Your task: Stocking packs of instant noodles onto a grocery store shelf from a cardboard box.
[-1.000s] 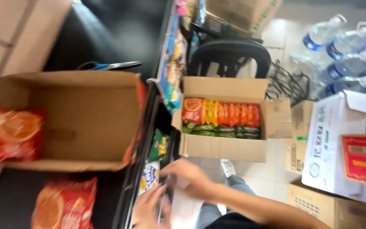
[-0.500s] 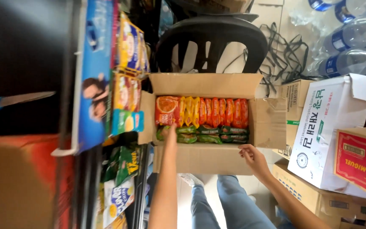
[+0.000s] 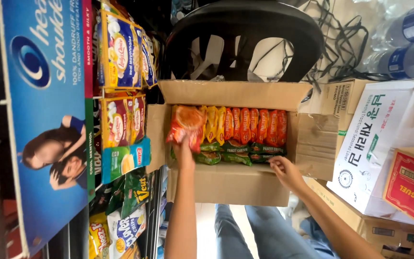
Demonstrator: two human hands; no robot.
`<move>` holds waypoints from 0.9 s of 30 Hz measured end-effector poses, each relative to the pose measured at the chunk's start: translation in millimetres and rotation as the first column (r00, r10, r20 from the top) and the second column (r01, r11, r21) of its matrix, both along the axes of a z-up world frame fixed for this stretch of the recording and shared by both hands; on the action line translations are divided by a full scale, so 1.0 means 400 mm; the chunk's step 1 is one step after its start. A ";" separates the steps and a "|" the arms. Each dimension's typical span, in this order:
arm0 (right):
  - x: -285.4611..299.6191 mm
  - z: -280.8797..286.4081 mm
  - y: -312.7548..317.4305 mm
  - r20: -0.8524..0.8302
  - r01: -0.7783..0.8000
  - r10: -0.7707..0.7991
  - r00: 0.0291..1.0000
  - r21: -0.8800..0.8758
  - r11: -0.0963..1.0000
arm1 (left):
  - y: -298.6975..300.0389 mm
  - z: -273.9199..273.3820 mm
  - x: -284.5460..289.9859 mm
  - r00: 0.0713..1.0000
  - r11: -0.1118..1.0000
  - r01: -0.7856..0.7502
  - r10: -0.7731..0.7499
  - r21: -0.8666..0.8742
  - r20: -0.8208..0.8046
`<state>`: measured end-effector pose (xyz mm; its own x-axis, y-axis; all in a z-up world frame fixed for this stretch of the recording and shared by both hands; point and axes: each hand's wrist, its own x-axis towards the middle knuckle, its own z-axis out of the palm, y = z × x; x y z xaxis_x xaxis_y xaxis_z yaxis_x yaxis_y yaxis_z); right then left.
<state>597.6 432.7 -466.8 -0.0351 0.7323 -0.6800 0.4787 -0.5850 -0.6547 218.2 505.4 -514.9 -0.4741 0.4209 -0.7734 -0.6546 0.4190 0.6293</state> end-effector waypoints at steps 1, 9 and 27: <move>0.008 -0.048 0.007 0.033 -0.021 0.018 0.999 0.083 0.996 | -0.042 0.036 0.008 0.992 0.987 0.114 -0.106 0.112 -0.075; -0.051 -0.208 0.152 0.511 -0.180 0.009 0.859 0.287 0.941 | -0.342 0.337 0.054 0.901 0.899 0.422 -0.403 0.114 -0.160; 0.073 -0.491 0.284 0.812 -0.290 0.334 0.478 -0.214 0.933 | -0.408 0.407 0.143 0.947 0.947 0.321 -0.320 0.025 -0.032</move>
<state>626.7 546.4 -663.1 0.3351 0.7620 -0.5541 0.9411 -0.2987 0.1584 275.2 342.2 -352.2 -0.3311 0.5761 -0.7474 -0.4717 0.5850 0.6598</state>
